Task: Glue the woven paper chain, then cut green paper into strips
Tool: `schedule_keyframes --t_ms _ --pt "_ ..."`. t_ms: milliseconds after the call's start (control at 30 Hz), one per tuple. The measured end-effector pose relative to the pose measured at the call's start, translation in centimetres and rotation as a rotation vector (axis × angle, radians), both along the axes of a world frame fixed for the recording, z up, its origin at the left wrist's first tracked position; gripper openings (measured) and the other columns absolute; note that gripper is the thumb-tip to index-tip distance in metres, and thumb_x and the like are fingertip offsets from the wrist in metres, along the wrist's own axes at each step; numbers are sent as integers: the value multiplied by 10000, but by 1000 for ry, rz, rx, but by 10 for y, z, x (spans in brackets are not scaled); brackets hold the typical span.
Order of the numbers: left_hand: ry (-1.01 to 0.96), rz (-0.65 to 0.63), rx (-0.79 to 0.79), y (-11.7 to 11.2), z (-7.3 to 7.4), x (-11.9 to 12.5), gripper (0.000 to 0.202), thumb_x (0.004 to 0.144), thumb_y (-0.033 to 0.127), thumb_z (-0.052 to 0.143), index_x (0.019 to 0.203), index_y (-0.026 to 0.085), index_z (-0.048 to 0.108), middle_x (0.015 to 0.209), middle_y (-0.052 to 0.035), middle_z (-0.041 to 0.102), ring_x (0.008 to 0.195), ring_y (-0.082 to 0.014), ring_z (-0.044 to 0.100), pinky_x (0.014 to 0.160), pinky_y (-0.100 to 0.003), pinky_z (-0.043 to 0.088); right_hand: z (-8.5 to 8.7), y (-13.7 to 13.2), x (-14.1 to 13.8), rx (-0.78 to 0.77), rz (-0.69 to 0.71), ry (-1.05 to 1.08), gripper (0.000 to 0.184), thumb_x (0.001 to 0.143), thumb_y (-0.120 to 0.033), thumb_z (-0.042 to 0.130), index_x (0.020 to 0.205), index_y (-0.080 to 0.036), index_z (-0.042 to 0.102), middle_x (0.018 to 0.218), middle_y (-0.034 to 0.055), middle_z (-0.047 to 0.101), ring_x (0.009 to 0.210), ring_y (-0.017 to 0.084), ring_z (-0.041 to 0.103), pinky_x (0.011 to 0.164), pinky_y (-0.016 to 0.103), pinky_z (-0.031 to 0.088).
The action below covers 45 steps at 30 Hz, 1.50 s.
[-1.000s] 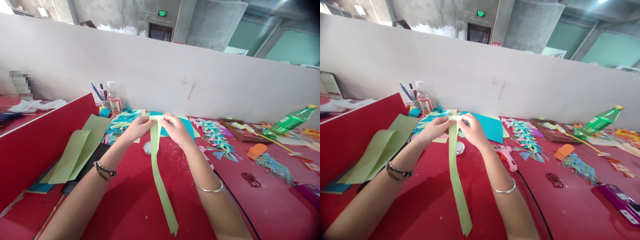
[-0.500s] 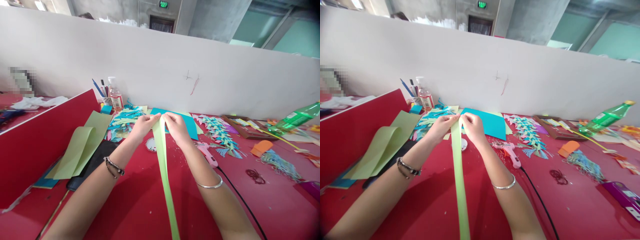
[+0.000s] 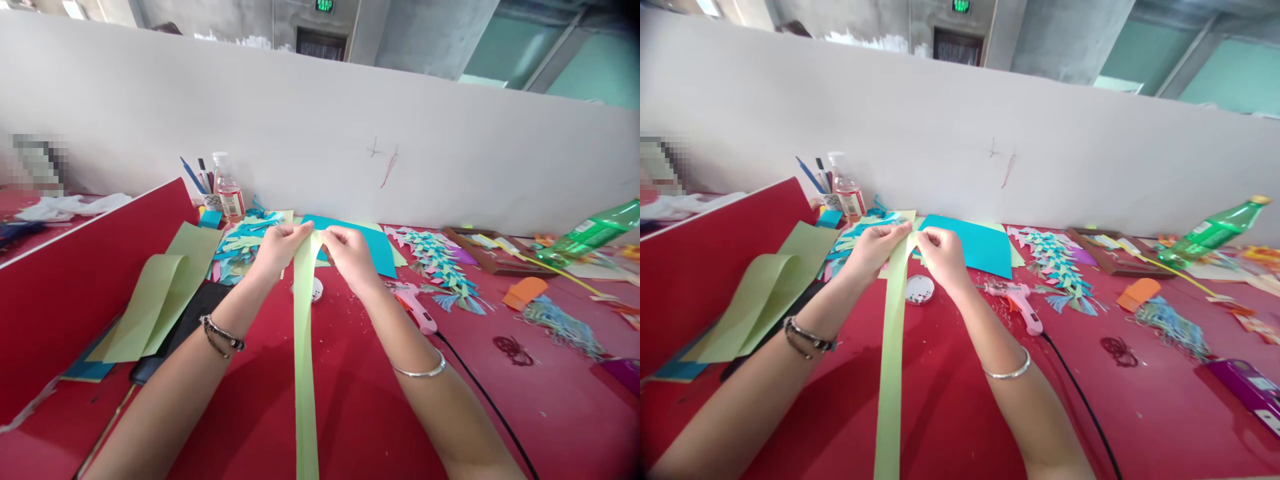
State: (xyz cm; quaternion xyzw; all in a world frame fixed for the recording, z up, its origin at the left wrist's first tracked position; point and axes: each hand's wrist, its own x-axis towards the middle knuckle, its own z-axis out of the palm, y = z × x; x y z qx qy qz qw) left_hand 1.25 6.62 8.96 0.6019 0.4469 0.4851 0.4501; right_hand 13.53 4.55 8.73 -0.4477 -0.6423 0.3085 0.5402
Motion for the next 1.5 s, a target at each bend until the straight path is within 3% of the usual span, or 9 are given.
schedule_keyframes --t_ms 200,300,400,700,967,1100,1200,1333,1500 --pt "-118 -35 -98 2 1 -4 302 750 426 541 626 152 575 425 54 410 344 -38 323 349 -178 199 0 1 0 12 -30 39 286 734 -281 460 483 -190 356 453 -71 265 412 54 263 407 209 202" --pt "-156 -155 -177 1 2 -5 374 732 521 526 771 161 618 562 9 547 467 -73 477 422 -177 345 0 2 1 36 -24 101 277 750 -288 452 501 -190 383 462 -67 303 415 56 284 408 205 223" --pt "-108 -280 -169 -3 3 -2 430 718 566 511 727 148 611 656 -22 591 581 -101 535 533 -208 417 1 2 5 70 -53 171 278 771 -286 438 516 -194 374 473 -64 320 426 60 294 414 203 243" --pt "201 -32 126 -6 6 -1 425 783 442 459 461 167 424 423 42 348 372 -47 302 383 -215 170 14 -11 9 -2 -38 -189 346 788 -420 450 552 -194 337 517 -52 284 475 71 274 442 225 199" --pt "42 -68 6 -3 6 -2 392 784 423 480 494 160 475 392 54 355 338 -39 283 358 -204 181 8 -6 5 -27 -4 -96 326 812 -370 418 545 -196 345 466 -56 302 442 71 293 426 218 219" --pt "-40 -140 -69 -3 6 -3 378 775 488 465 636 152 569 489 15 505 416 -68 426 407 -189 303 7 -4 7 -6 -28 5 328 814 -361 426 537 -194 374 454 -58 318 421 67 303 409 214 220" --pt "59 -256 -36 -7 7 0 391 748 513 493 637 148 576 573 -5 552 515 -87 485 502 -199 370 7 -2 10 21 -71 82 338 814 -361 433 528 -196 361 447 -62 311 412 64 304 402 210 228" --pt "201 -166 94 -12 9 4 389 775 438 478 509 154 465 475 39 387 428 -58 338 422 -206 243 9 -3 12 11 -65 43 349 806 -386 448 527 -194 362 447 -63 310 417 63 302 403 210 219" --pt "260 -60 109 -10 9 4 407 797 388 443 458 169 386 436 57 255 389 -53 229 402 -231 148 9 -5 11 -32 -4 -62 317 800 -376 445 549 -187 407 443 -60 346 412 63 329 412 209 235"
